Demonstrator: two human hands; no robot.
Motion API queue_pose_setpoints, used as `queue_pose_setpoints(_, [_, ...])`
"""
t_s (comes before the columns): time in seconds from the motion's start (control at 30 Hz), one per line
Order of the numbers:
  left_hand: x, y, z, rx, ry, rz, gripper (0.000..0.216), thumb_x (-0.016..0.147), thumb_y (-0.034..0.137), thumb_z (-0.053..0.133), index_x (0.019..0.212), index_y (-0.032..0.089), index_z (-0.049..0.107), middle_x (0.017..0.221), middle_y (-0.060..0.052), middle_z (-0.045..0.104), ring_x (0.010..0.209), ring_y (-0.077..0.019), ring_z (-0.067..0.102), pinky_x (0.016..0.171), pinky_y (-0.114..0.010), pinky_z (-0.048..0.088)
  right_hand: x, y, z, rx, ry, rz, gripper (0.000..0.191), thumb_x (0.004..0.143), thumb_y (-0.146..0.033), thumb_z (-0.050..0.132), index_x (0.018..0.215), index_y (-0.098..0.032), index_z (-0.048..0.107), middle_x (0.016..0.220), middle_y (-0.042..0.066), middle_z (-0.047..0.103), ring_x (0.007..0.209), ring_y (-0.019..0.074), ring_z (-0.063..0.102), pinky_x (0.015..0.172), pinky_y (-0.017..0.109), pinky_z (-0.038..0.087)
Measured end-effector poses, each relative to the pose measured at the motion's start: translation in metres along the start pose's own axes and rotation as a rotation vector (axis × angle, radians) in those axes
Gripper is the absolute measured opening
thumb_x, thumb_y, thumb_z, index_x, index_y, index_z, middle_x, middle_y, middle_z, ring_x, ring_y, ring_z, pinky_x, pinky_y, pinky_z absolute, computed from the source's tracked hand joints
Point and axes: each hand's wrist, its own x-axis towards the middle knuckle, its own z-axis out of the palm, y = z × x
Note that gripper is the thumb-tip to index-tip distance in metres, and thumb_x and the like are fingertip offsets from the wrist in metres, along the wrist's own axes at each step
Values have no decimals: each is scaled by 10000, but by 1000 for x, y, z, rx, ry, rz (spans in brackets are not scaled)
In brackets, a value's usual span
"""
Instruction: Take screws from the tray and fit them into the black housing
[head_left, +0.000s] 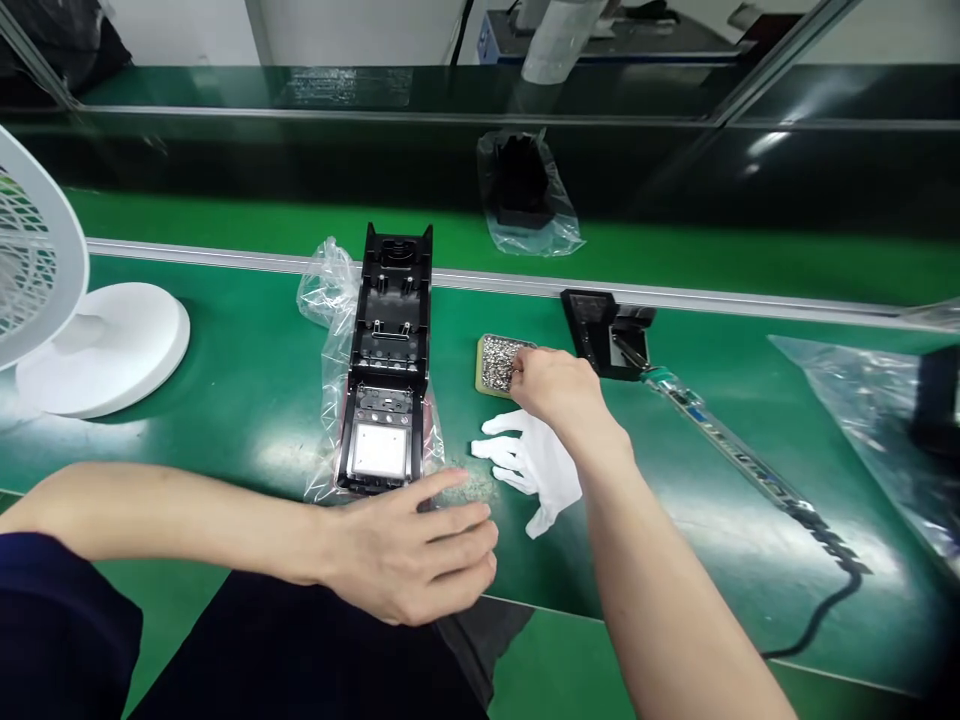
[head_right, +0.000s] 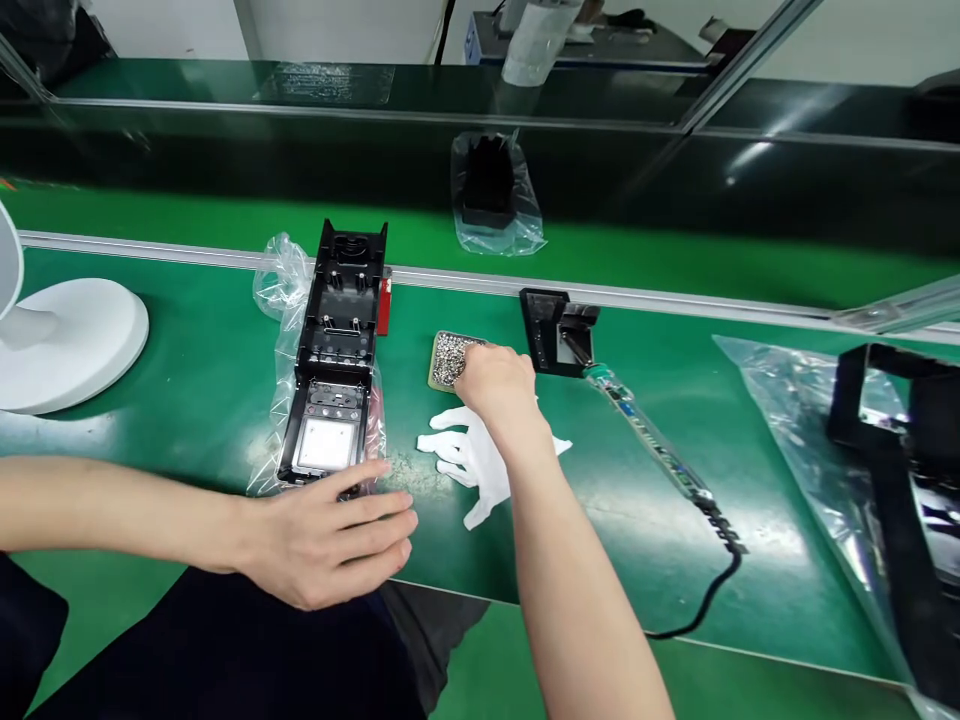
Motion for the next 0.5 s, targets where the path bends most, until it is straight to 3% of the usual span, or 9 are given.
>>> queue_pose_setpoints(0.13, [6,-8,-4,-27,-27,-12,237,803,217,549,973,114,678,1070,-105,605,1013,-215,578,983,-402,538,-14,3,-9,30,59,7,225,989,-268,611,960,-47,583,930,76,513,994,181,509,984,361,455])
queue_pose_setpoints(0.3, [26,-61,7,-26,-125,-86,226,850,196,462,940,101,647,1019,-75,622,907,-185,593,828,-319,572,-22,7,-19,165,98,-8,85,990,-112,565,1037,-51,598,1006,69,535,1033,166,529,1007,359,483])
queue_pose_setpoints(0.4, [50,-94,20,36,-239,-137,272,921,198,380,944,170,649,1014,-22,635,882,-152,610,764,-263,551,-36,6,-26,210,128,19,88,1004,-124,555,1033,-56,602,1003,76,544,998,146,549,975,320,516])
queue_pose_setpoints(0.5, [71,-108,31,63,-295,-147,351,939,167,317,890,157,665,897,-19,638,786,-152,629,670,-252,523,-63,0,-33,195,123,57,129,993,-165,609,966,-39,599,906,59,547,903,136,573,887,290,554])
